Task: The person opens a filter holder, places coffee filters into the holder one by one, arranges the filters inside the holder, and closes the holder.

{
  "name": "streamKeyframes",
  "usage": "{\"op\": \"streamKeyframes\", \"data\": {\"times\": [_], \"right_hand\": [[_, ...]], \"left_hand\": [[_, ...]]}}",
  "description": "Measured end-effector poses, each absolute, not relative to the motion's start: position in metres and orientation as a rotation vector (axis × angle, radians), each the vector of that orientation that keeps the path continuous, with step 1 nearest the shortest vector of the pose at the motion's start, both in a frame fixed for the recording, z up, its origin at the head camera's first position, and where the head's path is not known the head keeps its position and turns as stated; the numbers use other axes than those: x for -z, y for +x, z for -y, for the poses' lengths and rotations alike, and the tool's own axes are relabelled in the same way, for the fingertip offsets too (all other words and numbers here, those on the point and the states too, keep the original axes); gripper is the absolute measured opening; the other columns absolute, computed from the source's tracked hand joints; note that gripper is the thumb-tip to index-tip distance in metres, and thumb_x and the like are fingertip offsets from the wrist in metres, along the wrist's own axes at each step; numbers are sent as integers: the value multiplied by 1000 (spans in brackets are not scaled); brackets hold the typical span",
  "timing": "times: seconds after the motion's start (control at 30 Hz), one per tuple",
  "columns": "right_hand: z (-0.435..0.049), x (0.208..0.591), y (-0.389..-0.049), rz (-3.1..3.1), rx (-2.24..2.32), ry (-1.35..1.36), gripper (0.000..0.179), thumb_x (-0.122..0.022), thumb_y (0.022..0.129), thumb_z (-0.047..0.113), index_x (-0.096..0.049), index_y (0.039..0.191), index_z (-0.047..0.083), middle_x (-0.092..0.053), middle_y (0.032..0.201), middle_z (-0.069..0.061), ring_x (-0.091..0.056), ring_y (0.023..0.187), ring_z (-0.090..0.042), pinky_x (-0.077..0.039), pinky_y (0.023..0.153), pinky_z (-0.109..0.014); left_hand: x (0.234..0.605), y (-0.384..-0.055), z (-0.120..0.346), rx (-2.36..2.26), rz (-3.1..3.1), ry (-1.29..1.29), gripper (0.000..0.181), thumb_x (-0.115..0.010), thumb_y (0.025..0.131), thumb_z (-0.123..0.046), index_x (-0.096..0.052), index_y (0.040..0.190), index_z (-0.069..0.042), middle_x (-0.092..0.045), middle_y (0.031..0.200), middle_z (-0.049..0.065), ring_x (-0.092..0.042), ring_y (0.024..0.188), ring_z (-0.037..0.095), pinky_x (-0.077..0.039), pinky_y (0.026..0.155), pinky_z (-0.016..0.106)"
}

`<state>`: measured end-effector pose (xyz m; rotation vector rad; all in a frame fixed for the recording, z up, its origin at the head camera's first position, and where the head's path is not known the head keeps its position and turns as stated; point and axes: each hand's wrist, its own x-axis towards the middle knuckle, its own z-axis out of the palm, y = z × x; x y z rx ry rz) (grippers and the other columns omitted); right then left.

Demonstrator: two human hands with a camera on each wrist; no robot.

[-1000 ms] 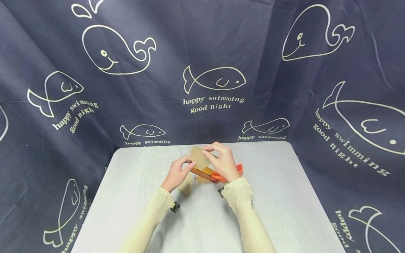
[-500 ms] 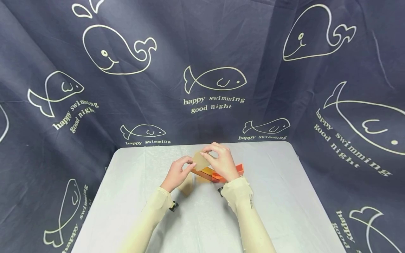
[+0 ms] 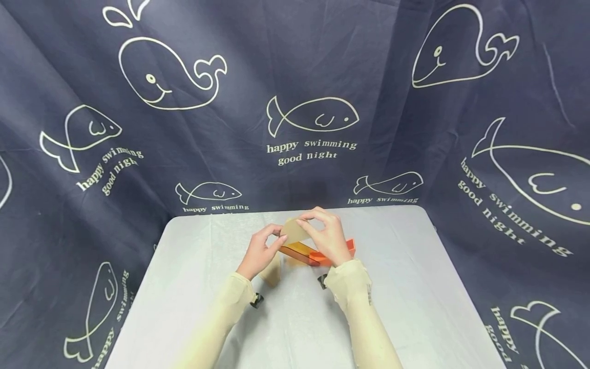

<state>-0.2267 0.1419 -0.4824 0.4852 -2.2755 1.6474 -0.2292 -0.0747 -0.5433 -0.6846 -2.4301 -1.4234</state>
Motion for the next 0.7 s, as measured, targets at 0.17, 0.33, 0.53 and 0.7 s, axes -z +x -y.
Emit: {"op": "streamKeyframes", "data": {"times": [0.17, 0.33, 0.53, 0.7], "right_hand": [[-146, 490, -228, 2259, -1661, 507, 9, -81, 91, 17, -81, 100, 19, -77, 99, 0, -67, 97, -11, -43, 115, -36], [-149, 489, -228, 2231, -1628, 518, 9, -80, 93, 18, -81, 101, 18, -78, 100, 0, -68, 100, -11, -38, 120, -35], [-163, 493, -228, 2132, -1672, 447, 17, -72, 98, 11, -78, 113, 10, -74, 103, -8, -65, 102, -6, -46, 100, -20], [-186, 508, -228, 1970, -1746, 241, 21, -63, 101, 3, -74, 119, -3, -72, 109, -25, -65, 104, 0, -46, 99, -18]], "left_hand": [[543, -227, 67, 1414, 2399, -673, 11, -68, 102, -21, -73, 109, -14, -74, 101, -1, -65, 91, 12, -55, 86, 36], [540, -231, 64, 1382, 2377, -693, 10, -68, 101, -19, -73, 106, -12, -74, 102, 3, -66, 92, 15, -56, 79, 46], [538, -236, 62, 1323, 2365, -719, 10, -69, 101, -16, -73, 106, -9, -75, 105, 7, -70, 96, 20, -58, 82, 46], [541, -238, 57, 1235, 2406, -741, 10, -69, 100, -15, -75, 106, -10, -77, 107, 4, -72, 100, 18, -58, 91, 35]]}}
